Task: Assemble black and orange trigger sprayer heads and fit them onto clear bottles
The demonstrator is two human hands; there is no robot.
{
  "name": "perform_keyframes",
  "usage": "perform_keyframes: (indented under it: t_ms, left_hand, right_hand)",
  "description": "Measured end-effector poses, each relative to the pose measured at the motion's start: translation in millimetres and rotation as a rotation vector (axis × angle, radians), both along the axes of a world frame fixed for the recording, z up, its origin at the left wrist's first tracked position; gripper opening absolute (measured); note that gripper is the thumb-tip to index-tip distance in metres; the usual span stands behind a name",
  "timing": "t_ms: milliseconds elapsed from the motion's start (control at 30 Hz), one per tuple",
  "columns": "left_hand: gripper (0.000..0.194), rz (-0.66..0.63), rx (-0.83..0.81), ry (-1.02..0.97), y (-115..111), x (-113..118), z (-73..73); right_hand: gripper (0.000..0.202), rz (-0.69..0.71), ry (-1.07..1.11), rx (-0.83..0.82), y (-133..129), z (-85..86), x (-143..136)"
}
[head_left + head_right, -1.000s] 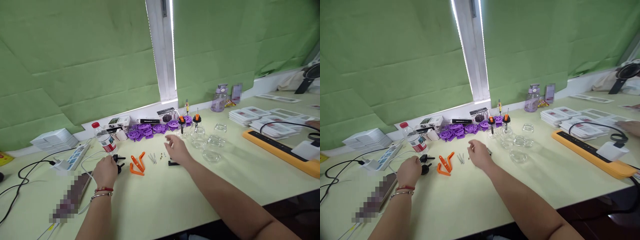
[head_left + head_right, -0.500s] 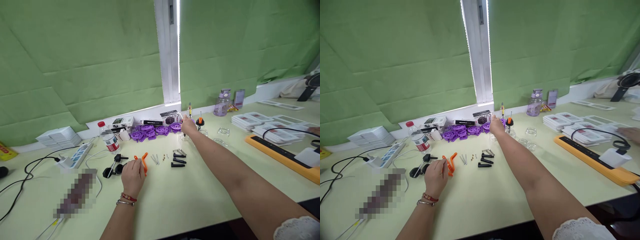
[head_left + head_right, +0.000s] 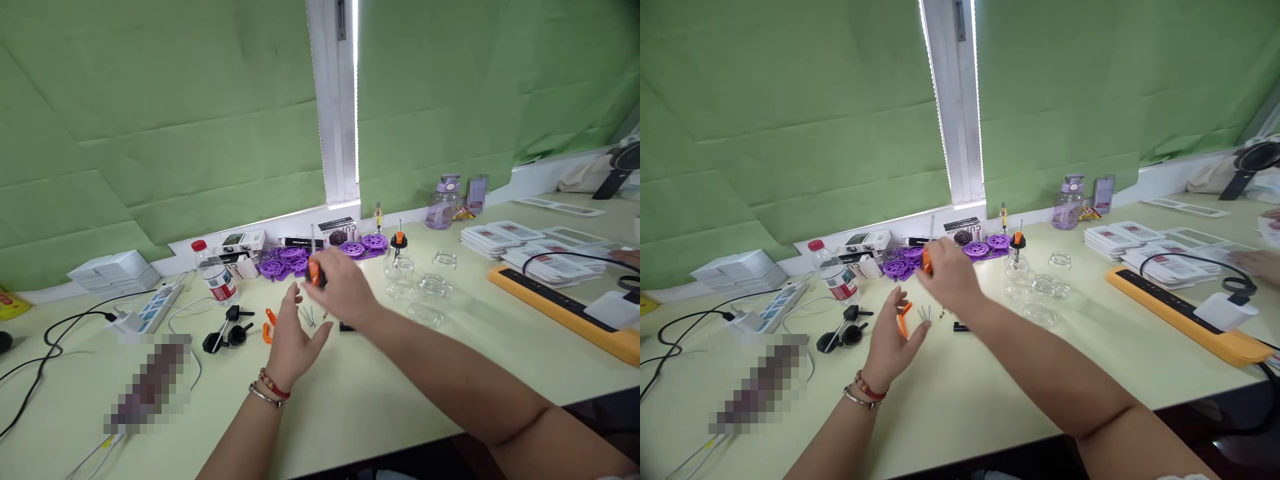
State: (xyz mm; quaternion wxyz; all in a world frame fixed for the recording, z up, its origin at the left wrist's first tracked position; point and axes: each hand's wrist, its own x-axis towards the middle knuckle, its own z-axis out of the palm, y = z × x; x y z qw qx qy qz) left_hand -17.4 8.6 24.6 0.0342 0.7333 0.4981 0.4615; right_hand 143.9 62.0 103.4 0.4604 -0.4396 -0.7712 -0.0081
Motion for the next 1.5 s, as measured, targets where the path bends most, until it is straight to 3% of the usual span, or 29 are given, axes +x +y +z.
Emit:
perform_keyframes:
  t_ms: [67,167,233,367,433,667,933,1033,1200,1333,1500]
  left_hand:
    - [0.069,-0.119,-0.097,-0.122,-0.8,12.5,8.0]
    - [0.053,-0.088,-0.174,-0.342,-0.9,10.3,11.6]
    - [0.051,-0.124,-0.241,-0.457,-1.2,-2.9,11.1]
    - [0.049,-0.441,-0.494,-0.669,-2.8,-33.4,8.4]
    - [0.050,-0.542,-0.566,-0.730,-2.8,-42.5,5.3]
    - [0.047,-0.676,-0.700,-0.769,-0.4,-45.6,-5.7]
    - [0.042,-0.781,-0.748,-1.015,-0.4,-42.8,-5.2]
    - [0.042,-0.781,-0.760,-1.045,1.0,-44.8,-5.8]
    - [0.041,-0.762,-0.778,-1.048,2.7,-46.5,-5.7]
    - [0.042,-0.742,-0.777,-1.067,3.3,-47.5,-5.4]
    - [0.041,-0.755,-0.809,-1.069,4.2,-47.9,-7.8]
  right_hand:
    - [0.027,0.148,0.015,-0.002,-30.8,-6.8,-18.5]
    - [0.039,0.334,0.082,-0.104,-51.4,-20.8,-29.1]
    - [0.048,0.431,0.220,-0.296,-44.9,-28.2,-24.8]
    - [0.043,0.336,0.608,-0.696,-5.2,-36.6,-9.3]
    - [0.046,0.388,0.712,-0.871,11.8,-40.2,-6.3]
    - [0.042,0.543,0.891,-1.148,25.1,-60.2,-12.1]
    - [0.025,0.688,0.692,-0.904,37.7,-64.4,5.5]
    - [0.030,0.740,0.688,-0.945,39.7,-65.1,8.8]
    - [0.033,0.629,0.732,-1.022,37.7,-71.0,4.3]
    - [0.033,0.654,0.783,-1.055,36.1,-72.4,1.6]
    - [0.037,0.553,0.814,-1.084,35.1,-72.6,-0.3]
